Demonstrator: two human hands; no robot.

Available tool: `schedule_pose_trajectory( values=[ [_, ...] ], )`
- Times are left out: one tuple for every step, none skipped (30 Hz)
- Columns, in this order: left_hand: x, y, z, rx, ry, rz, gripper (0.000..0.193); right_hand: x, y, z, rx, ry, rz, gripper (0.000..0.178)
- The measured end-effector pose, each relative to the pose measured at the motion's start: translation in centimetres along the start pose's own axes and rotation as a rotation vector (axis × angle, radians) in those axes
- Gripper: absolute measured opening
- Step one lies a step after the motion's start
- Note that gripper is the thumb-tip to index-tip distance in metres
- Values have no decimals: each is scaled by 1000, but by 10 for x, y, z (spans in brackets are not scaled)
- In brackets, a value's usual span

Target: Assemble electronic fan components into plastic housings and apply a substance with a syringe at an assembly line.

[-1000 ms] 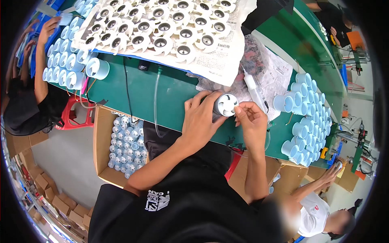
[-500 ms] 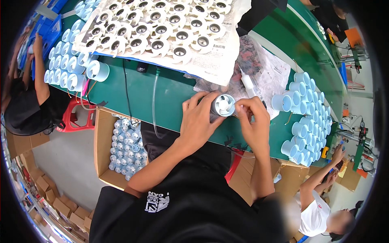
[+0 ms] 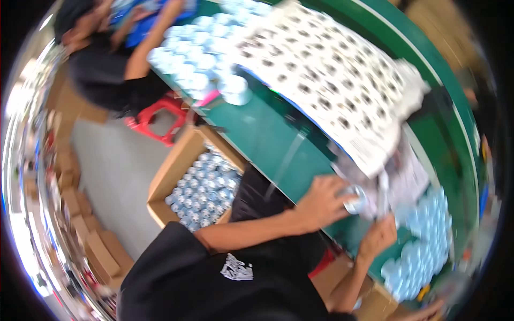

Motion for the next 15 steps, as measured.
schedule_pose_trajectory(
  values=[
    [2,1,0,83,19,-21,43,11,18,5,-22,51,-41,48],
    [6,2,4,146,46,-24,42,21,28,3,-77,83,-176,50],
    [8,4,14,217,60,-22,42,30,38,2,-115,114,-317,52],
    [12,4,23,265,67,-34,42,39,41,-6,-111,122,-383,53],
    [13,7,39,282,71,-27,44,49,44,-12,-97,133,-455,55],
    [13,9,62,312,136,-36,47,57,45,-20,-62,92,-360,55],
    [14,8,85,347,193,-48,49,63,44,-27,-22,58,-271,55],
    [10,1,110,259,198,-98,65,66,43,-31,-36,15,-248,54],
    [-2,-11,146,267,286,-135,72,67,40,-36,-47,-26,-229,53],
    [-14,-31,179,174,353,-27,83,62,30,-37,-62,-38,-186,51],
    [-30,-40,218,-162,447,-65,87,59,29,-37,-57,-25,-190,51],
    [-50,-67,250,1,558,197,70,56,27,-39,-57,-27,-168,54],
    [-81,-89,286,-217,599,37,63,54,25,-40,-55,-28,-145,56],
    [-108,-121,319,-339,610,-35,58,53,23,-39,-48,-10,-149,56],
    [-132,-150,348,-543,604,-80,59,51,19,-43,-15,-49,-136,55]
  ],
)
Point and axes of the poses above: each hand's wrist, its own x-axis away from the middle knuckle, its own z-axis out of the back of the hand, y = z × x, the point moved 6 cm from there along -x, towards the middle knuckle, and after that the axes turned 4 degrees about -z, right-handed, at the moved point
